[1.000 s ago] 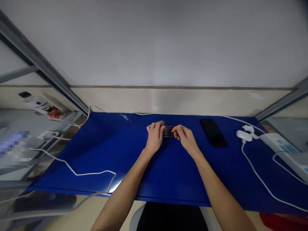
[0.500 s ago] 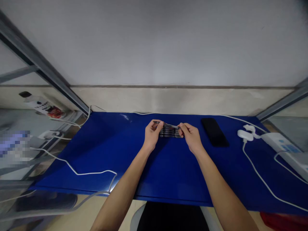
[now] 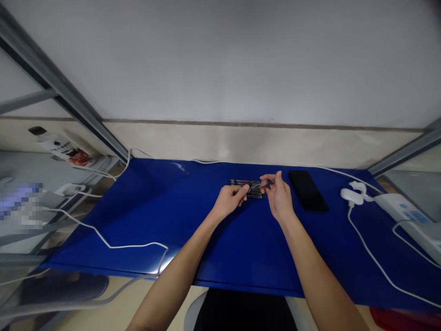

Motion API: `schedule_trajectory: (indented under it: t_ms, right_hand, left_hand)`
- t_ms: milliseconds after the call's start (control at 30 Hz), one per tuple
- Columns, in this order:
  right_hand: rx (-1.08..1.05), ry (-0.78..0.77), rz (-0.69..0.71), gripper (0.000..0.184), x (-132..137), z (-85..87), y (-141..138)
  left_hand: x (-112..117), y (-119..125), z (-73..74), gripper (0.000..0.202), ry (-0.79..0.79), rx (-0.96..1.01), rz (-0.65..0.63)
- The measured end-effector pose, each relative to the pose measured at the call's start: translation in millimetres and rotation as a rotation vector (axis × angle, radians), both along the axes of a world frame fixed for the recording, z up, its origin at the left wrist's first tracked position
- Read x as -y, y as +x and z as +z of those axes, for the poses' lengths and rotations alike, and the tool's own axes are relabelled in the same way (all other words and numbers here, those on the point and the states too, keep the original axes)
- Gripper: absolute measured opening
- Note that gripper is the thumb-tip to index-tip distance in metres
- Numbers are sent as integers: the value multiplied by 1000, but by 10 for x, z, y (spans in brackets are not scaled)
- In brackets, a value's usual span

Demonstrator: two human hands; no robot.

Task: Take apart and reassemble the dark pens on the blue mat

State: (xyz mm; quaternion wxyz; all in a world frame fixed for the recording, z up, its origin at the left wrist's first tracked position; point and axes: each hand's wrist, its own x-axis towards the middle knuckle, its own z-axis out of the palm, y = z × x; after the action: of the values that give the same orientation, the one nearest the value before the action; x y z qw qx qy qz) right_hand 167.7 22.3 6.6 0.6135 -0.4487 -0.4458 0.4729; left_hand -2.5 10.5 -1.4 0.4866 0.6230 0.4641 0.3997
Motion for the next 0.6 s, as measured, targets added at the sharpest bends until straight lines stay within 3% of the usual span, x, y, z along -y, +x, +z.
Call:
schedule_trajectory:
  t_ms: [133, 333, 600]
  right_hand:
    - [-34, 36, 105, 57, 16, 40, -36]
    - [-217, -57, 251, 58, 118, 119, -70]
    - [-300, -62, 224, 49, 147, 155, -71]
  left_hand:
    - [62, 77, 3, 53, -17, -50, -93]
    - [106, 119, 14, 52, -6, -56, -167]
    - [107, 139, 14, 51, -26, 21, -205]
